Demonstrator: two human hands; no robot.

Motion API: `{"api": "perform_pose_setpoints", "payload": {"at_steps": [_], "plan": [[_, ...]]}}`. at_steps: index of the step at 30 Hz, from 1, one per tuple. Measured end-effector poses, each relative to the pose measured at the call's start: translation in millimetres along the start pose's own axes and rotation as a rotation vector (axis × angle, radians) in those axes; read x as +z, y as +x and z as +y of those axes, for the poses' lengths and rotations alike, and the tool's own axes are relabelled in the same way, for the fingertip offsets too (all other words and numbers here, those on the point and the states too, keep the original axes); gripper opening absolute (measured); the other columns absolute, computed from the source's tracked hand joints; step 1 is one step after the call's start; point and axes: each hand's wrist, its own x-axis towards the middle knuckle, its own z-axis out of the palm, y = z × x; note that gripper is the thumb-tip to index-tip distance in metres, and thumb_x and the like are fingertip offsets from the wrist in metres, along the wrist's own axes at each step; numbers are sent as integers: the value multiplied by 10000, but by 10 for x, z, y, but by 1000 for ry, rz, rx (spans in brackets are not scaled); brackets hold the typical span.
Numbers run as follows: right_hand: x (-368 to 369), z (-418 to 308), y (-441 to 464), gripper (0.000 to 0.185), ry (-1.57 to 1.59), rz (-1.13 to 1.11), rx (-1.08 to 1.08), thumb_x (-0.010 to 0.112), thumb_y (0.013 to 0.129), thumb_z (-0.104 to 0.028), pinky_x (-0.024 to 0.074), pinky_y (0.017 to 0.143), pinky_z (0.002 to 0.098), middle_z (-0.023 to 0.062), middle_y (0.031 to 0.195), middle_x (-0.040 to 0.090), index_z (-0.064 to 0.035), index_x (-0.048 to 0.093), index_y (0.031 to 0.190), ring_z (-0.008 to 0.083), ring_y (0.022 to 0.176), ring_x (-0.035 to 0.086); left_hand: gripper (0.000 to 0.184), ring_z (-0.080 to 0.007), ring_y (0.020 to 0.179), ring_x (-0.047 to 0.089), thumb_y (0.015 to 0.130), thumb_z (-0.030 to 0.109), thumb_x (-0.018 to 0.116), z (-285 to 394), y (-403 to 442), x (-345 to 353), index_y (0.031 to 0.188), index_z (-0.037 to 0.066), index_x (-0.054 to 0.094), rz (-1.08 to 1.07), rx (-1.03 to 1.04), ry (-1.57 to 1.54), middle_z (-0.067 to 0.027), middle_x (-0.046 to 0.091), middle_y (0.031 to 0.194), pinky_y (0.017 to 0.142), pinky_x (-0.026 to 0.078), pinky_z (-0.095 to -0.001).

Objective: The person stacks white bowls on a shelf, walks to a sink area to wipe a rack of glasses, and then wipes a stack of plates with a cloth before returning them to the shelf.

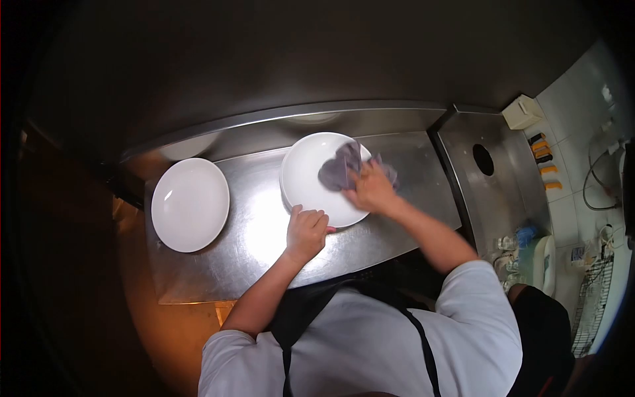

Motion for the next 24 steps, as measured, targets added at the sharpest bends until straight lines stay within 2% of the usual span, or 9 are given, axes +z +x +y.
{"api": "perform_pose_setpoints", "payload": {"at_steps": [3,4,7,9,12,16,19,22,24], "plan": [[-34,-567,-282,494,330,-81,187,552,921,-438,468,886,496,242,874,690,16,675,1073,430,859,649,183,-260,868,583,741,159,735,1,-2,21,842,40,640,67,-15,-69,-83,631,916,924,395,-522],[-63,-751,-323,474,514,-18,189,554,924,-420,482,836,486,252,857,685,26,675,1029,434,841,653,277,-334,1044,559,704,187,778,-107,-124,97,861,34,609,-31,-31,-61,-159,601,1066,998,361,-550],[-194,-898,-273,433,1003,110,325,558,930,-376,492,785,472,264,867,675,46,647,975,427,843,656,486,-398,1150,557,632,203,849,-129,-230,144,1002,34,583,274,-168,-56,-269,440,1340,1051,331,-592],[-308,-795,-91,430,1282,311,331,556,932,-375,496,778,472,264,876,673,46,641,959,408,845,665,652,-510,1297,384,593,312,909,-24,-116,-53,1028,28,515,180,-303,-59,-381,226,1461,1104,268,-595],[-608,-308,210,435,653,226,142,603,893,-381,447,933,479,228,1014,670,-11,652,1115,381,1040,620,701,-615,1398,139,601,421,916,-42,-154,-11,990,37,477,148,-533,-405,-467,84,1488,1133,181,-623],[41,170,534,642,-60,167,-144,660,835,-418,216,1150,587,293,1339,509,-160,535,1409,466,1370,358,633,-617,1406,119,617,375,916,-161,-100,-34,922,53,464,31,-364,-182,-459,128,1484,1149,187,-595],[341,-25,672,724,115,125,-20,659,825,-457,96,1162,636,317,1447,375,-250,442,1484,522,1417,217,715,-580,1395,207,584,367,935,-217,-101,-28,984,44,439,14,-348,-169,-441,146,1491,1147,243,-552],[648,-375,678,752,306,103,-101,558,892,-550,124,1175,594,305,1444,382,-179,373,1519,476,1429,233,847,-445,1367,386,538,346,960,-167,-154,81,1071,57,370,150,-596,-429,-413,203,1512,1105,356,-477],[615,-693,573,755,433,63,-126,536,909,-562,221,1135,569,306,1365,430,-74,411,1471,470,1342,343,1135,-344,1277,483,541,296,972,-217,-222,198,1319,45,184,165,-620,-522,-354,227,1536,1064,406,-415]]}}
